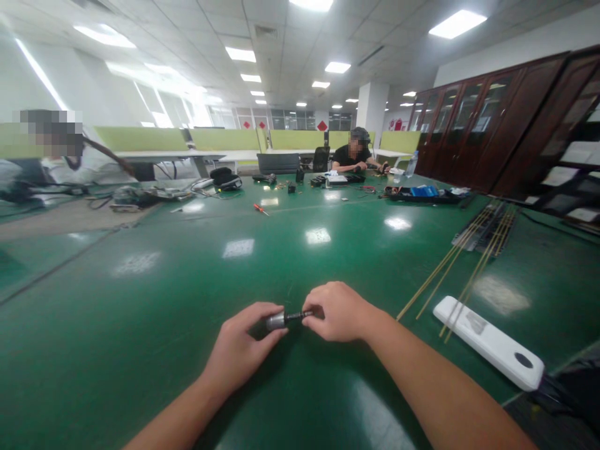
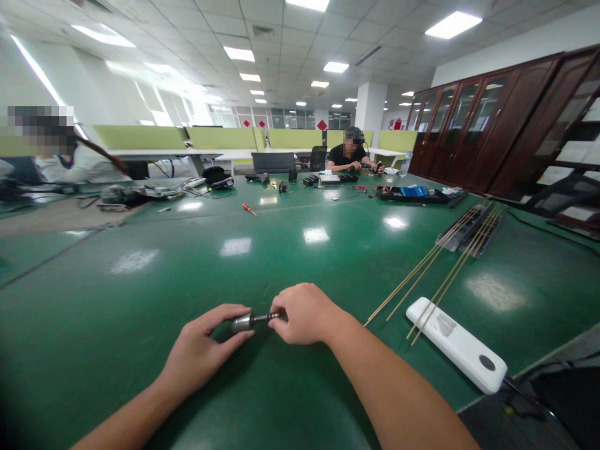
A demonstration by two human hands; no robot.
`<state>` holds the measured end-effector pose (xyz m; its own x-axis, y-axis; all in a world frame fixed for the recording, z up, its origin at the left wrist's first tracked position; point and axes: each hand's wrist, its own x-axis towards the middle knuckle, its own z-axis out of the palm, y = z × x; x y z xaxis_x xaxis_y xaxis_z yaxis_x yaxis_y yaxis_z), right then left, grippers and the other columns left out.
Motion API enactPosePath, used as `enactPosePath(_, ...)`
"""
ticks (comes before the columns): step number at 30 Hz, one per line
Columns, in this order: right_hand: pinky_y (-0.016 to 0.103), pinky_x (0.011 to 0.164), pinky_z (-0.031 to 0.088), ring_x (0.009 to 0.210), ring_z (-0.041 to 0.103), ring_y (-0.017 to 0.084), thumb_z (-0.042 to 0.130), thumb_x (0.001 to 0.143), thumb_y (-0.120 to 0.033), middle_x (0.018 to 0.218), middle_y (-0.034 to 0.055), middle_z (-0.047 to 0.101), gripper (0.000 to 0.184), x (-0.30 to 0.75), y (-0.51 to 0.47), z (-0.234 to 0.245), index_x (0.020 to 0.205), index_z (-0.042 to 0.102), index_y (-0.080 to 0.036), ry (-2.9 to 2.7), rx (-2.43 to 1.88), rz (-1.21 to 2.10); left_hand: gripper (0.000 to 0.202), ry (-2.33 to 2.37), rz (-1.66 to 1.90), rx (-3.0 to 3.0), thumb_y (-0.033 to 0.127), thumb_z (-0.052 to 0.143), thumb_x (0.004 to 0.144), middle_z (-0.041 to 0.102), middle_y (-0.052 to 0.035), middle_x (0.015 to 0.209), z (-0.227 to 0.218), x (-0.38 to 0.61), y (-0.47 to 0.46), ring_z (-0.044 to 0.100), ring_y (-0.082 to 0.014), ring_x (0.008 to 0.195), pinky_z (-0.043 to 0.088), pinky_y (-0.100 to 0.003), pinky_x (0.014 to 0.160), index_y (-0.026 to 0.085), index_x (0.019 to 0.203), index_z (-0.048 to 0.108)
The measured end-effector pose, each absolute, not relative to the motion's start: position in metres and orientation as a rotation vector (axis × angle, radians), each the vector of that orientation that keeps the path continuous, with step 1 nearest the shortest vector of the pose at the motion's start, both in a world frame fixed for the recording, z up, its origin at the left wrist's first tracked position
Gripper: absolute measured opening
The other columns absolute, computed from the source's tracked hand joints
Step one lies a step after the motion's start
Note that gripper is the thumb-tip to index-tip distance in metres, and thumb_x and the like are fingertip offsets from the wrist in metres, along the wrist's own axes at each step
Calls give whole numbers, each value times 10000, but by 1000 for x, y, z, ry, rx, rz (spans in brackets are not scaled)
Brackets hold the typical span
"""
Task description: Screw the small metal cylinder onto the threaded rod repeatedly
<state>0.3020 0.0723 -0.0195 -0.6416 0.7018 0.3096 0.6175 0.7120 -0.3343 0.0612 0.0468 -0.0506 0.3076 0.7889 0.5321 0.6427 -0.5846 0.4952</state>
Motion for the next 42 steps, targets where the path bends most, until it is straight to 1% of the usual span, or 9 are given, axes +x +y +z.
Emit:
enactPosePath(6,278,666,370,716,582,152,663,827,-327,803,21,700,162,302,73,-21,890,736,-197,-2492,-1014,288,242,1321,1153,2374,315,724,809,726,-23,1000,-50,60,46,692,-192,912,559,-304,847,241,1037,693)
enactPosePath(18,275,670,373,717,585,152,666,829,-324,810,22,701,155,302,72,-19,889,733,-198,-2493,-1020,291,250,1322,1154,2383,328,719,810,728,-43,1004,-50,61,46,694,-208,911,567,-327,849,230,1038,697)
enactPosePath(27,275,665,372,708,581,150,668,823,-326,798,15,699,153,302,72,-19,883,734,-201,-2481,-1013,288,260,1330,1151,2382,332,731,805,727,-20,1011,-51,60,46,694,-193,918,561,-310,865,250,1049,691)
enactPosePath(33,274,664,374,714,583,151,671,825,-324,805,21,698,157,302,72,-18,890,737,-197,-2486,-1031,293,254,1348,1170,2393,349,718,803,735,-47,996,-48,60,46,702,-216,907,575,-337,857,226,1025,708)
enactPosePath(42,268,654,360,698,561,140,660,836,-314,795,18,688,149,302,72,-19,891,731,-195,-2477,-1017,303,246,1332,1170,2391,339,712,809,733,-42,998,-45,58,44,701,-212,909,575,-324,845,234,1031,708)
